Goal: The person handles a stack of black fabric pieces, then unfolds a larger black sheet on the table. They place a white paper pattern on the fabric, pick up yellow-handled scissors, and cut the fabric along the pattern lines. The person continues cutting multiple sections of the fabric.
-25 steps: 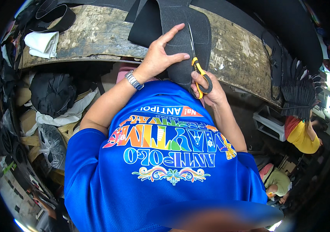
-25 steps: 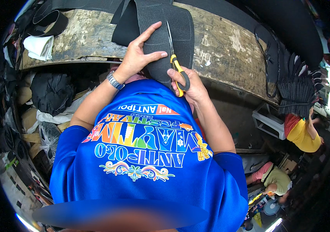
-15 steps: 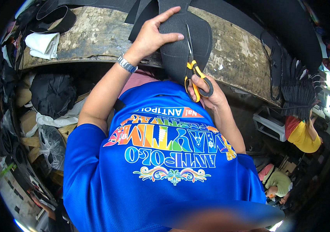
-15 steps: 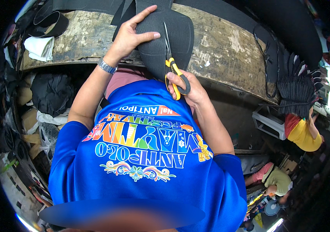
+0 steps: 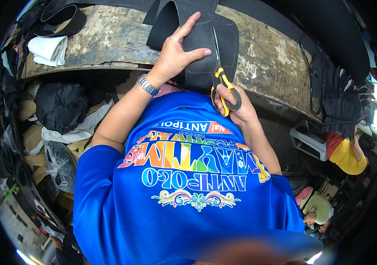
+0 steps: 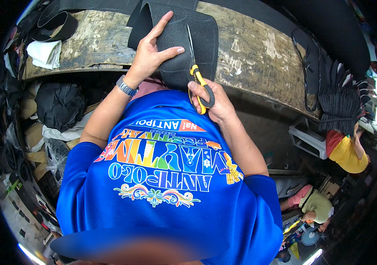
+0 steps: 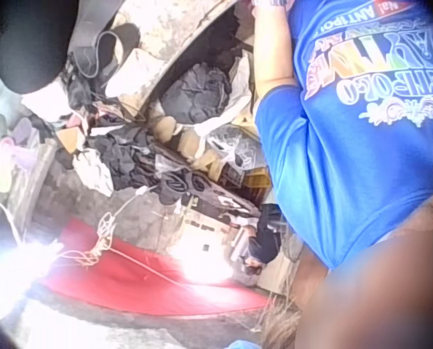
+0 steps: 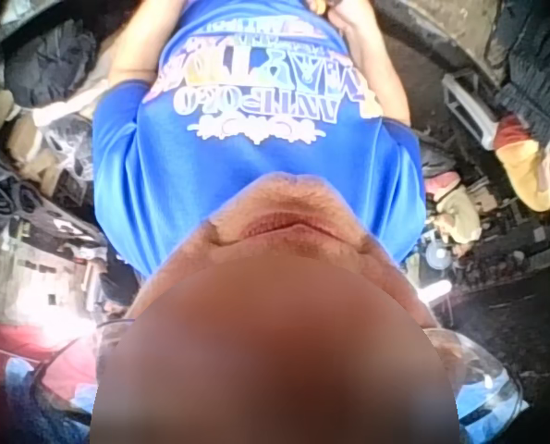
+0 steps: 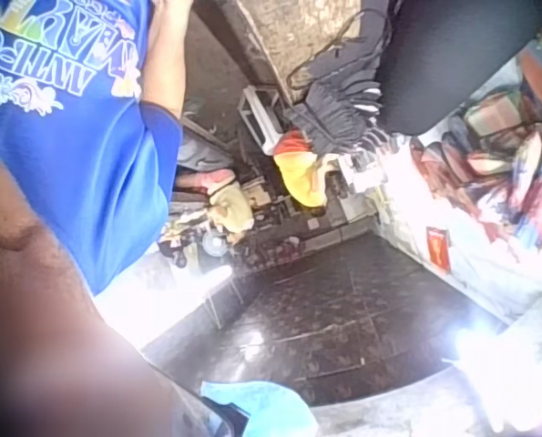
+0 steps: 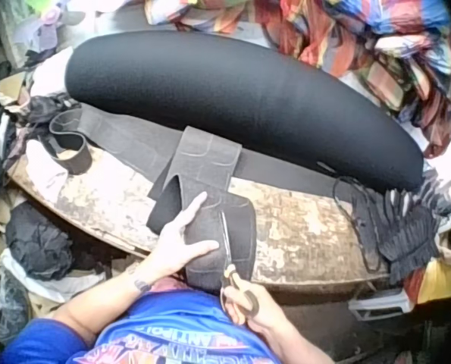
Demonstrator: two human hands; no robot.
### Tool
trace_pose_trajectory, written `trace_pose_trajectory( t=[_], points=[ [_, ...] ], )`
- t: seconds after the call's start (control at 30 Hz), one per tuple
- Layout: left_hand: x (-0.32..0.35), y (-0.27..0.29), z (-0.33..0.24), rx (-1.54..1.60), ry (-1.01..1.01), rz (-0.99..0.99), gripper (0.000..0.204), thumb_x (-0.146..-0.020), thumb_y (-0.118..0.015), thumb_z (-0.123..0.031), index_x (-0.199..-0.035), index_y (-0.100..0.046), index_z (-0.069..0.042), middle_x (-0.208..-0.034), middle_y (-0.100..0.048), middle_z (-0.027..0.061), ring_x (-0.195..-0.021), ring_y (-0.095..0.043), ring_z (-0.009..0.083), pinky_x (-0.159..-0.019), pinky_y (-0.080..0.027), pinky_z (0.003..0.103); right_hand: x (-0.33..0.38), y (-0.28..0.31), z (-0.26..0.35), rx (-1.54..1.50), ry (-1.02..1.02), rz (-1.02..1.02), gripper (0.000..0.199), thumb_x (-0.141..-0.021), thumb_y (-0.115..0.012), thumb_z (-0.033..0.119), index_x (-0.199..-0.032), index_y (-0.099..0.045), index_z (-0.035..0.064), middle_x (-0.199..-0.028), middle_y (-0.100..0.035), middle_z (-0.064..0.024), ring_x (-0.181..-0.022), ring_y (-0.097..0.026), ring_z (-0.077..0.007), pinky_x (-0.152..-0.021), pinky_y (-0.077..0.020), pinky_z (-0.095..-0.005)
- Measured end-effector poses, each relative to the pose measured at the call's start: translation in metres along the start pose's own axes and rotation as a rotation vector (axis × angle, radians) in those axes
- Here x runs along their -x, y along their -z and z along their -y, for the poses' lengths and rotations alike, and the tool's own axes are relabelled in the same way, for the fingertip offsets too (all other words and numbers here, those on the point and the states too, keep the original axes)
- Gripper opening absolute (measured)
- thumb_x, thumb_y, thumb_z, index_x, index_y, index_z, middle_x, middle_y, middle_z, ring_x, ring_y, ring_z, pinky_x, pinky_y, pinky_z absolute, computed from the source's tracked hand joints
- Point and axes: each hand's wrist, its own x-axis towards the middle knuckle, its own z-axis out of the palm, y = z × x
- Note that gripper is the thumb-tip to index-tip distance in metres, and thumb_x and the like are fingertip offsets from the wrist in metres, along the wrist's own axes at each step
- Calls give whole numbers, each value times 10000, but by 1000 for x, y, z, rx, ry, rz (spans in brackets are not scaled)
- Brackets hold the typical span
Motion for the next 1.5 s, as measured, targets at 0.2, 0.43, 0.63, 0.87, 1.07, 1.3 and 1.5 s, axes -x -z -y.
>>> trace_pose_trajectory(
  t=[0.2, 0.43, 0.63, 0.87, 1.07, 1.3, 1.5],
  points=[
    [12, -14, -3, 87, -26, 1, 894, -744, -842, -63, -1519, -398, -105, -1359, -551, 143, -1269, -511, 195, -1077, -418, 324, -10, 1, -1, -136, 11, -9, 446, -943, -661, 454, -906, -610, 13, -663, -569, -81, -518, -529, -161, -498, -433, -257],
    [10, -5, -12, 73, 3, 39, 858, -759, -825, -14, -1497, -387, 8, -1529, -418, 125, -1393, -403, 204, -1155, -332, 344, -5, -2, 3, -25, 58, -50, 342, -896, -748, 361, -880, -584, 61, -634, -553, -23, -490, -500, -79, -451, -398, -201],
    [-78, 37, -90, 27, -160, -105, 773, -769, -830, -81, -1447, -467, 0, -1452, -509, 130, -1315, -479, 199, -1136, -336, 326, -9, -1, 55, 433, 480, -190, 333, -782, -874, 222, -800, -570, 88, -644, -530, 58, -556, -465, -8, -497, -362, -171],
    [-91, 45, -131, -220, -629, -57, 763, -769, -830, -78, -1443, -479, -4, -1437, -543, 101, -1311, -500, 176, -1118, -367, 323, 0, 4, 70, 473, 704, -162, 348, -738, -904, 148, -874, -599, 51, -727, -589, 53, -638, -520, -10, -573, -418, -176],
    [-20, 13, -31, -91, -86, -60, 750, -761, -841, -110, -1427, -506, -21, -1403, -577, 137, -1281, -531, 172, -1090, -410, 327, 1, 24, -4, 293, 3, -148, 268, -821, -834, 211, -899, -622, 67, -710, -598, 27, -576, -533, -38, -522, -425, -187],
    [7, -13, 2, -29, -80, -51, 817, -755, -844, -99, -1476, -461, -85, -1420, -558, 153, -1250, -565, 203, -1054, -451, 332, 1, 34, -15, 116, 32, 12, 294, -892, -751, 288, -974, -615, 41, -713, -583, -24, -573, -536, -83, -523, -438, -213],
    [7, -14, -6, -67, -96, -66, 858, -749, -852, -107, -1499, -437, -130, -1386, -581, 164, -1220, -588, 220, -1029, -476, 347, 2, 25, -15, 79, 104, 18, 295, -902, -736, 291, -997, -605, 45, -720, -580, -26, -584, -537, -84, -534, -435, -204]
  ],
)
